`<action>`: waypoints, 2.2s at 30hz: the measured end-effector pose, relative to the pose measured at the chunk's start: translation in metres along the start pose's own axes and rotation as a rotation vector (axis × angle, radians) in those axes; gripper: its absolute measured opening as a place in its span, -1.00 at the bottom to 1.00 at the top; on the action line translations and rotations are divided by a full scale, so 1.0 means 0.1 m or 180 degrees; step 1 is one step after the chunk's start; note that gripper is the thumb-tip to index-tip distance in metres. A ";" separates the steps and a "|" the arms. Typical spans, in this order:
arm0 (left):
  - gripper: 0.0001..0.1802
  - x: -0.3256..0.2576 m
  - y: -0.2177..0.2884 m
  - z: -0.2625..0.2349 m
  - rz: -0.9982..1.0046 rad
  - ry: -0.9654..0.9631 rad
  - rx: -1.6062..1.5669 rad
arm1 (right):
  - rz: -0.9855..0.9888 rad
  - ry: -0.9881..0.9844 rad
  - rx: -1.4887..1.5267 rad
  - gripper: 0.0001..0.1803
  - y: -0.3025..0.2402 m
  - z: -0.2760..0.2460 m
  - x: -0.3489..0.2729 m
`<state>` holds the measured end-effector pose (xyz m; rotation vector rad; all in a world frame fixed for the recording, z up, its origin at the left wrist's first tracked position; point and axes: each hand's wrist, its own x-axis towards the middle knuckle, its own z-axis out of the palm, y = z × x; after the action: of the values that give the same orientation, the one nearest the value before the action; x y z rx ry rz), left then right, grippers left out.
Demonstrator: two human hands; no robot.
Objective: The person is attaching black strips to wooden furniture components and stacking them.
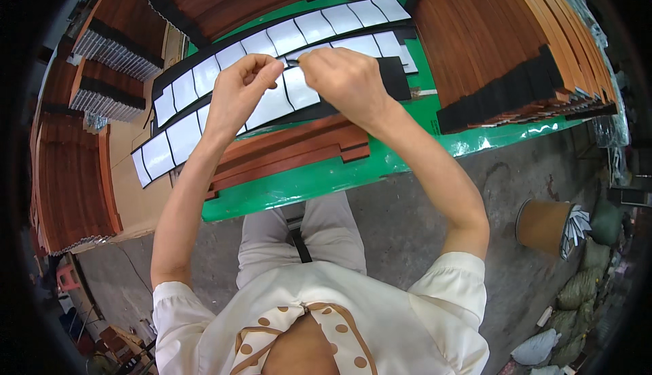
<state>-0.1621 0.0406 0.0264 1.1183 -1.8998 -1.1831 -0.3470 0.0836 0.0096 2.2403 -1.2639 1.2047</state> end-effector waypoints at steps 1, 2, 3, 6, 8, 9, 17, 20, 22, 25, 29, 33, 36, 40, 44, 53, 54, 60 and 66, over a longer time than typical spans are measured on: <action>-0.70 -0.08 0.02 0.05 0.0035 -0.0068 -0.0139 | -0.0395 0.0075 -0.0230 -0.78 -0.08 -0.08 -0.01; -0.70 -0.16 0.04 0.09 0.0066 -0.0136 -0.0280 | -0.0379 0.0060 -0.0227 -0.78 -0.14 -0.14 -0.03; -0.72 -0.22 0.08 0.13 -0.0046 -0.0175 -0.0458 | -0.0566 0.0088 -0.0437 -0.76 -0.19 -0.19 -0.04; -0.71 -0.35 0.13 0.23 0.0134 -0.0064 -0.0450 | -0.0791 0.0247 -0.0739 -0.82 -0.23 -0.28 -0.16; -0.73 -0.39 0.18 0.25 0.0102 -0.0118 -0.0348 | -0.0228 -0.0140 0.0170 -0.82 -0.26 -0.43 -0.20; -0.74 -0.42 0.21 0.27 0.0490 -0.0055 -0.0166 | 0.0166 -0.0283 0.0675 -0.81 -0.26 -0.49 -0.22; -0.77 -0.46 0.25 0.44 0.1334 0.0023 0.0300 | 0.0799 -0.0657 0.1087 -0.76 -0.16 -0.83 -0.40; -0.63 -0.46 0.19 0.50 0.1176 -0.0278 0.0235 | 0.0944 -0.0772 0.1081 -0.77 -0.08 -0.83 -0.48; -0.54 -0.44 0.03 0.61 0.1275 -0.0043 0.0328 | 0.0965 -0.0693 0.0759 -0.76 0.07 -0.81 -0.60; -0.58 -0.42 -0.13 0.76 0.1436 0.0203 0.1723 | 0.1008 -0.0945 0.0535 -0.76 0.25 -0.73 -0.79; -0.66 -0.36 -0.20 0.97 0.1176 0.0345 0.1796 | 0.1228 -0.1132 0.0605 -0.76 0.31 -0.63 -0.87; -0.71 -0.33 -0.22 1.06 0.0984 0.0336 0.1759 | 0.1141 -0.1126 0.0608 -0.77 0.34 -0.59 -0.88; -0.75 -0.33 -0.24 1.10 0.0930 0.0320 0.1636 | 0.1150 -0.1133 0.0611 -0.77 0.36 -0.57 -0.90; -0.77 -0.32 -0.26 1.12 0.0867 0.0370 0.1586 | 0.1097 -0.1160 0.0559 -0.77 0.37 -0.56 -0.90; -0.78 -0.32 -0.26 1.13 0.0886 0.0440 0.1601 | 0.1072 -0.1176 0.0520 -0.76 0.38 -0.54 -0.92; -0.76 -0.32 -0.28 1.14 0.0929 0.0476 0.1604 | 0.1078 -0.1164 0.0499 -0.76 0.38 -0.53 -0.92; -0.76 -0.32 -0.28 1.14 0.0930 0.0473 0.1605 | 0.1059 -0.1147 0.0497 -0.76 0.38 -0.53 -0.92; -0.79 -0.32 -0.28 1.16 0.1001 0.0595 0.1466 | 0.1049 -0.1122 0.0507 -0.76 0.37 -0.52 -0.92; -0.76 -0.32 -0.30 1.15 0.1186 0.0550 0.1474 | 0.1246 -0.1145 0.0716 -0.75 0.39 -0.56 -0.94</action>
<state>-0.2340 0.1058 -0.0488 0.9906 -2.1795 -0.4404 -0.4319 0.1478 -0.0355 2.5342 -1.8575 1.1478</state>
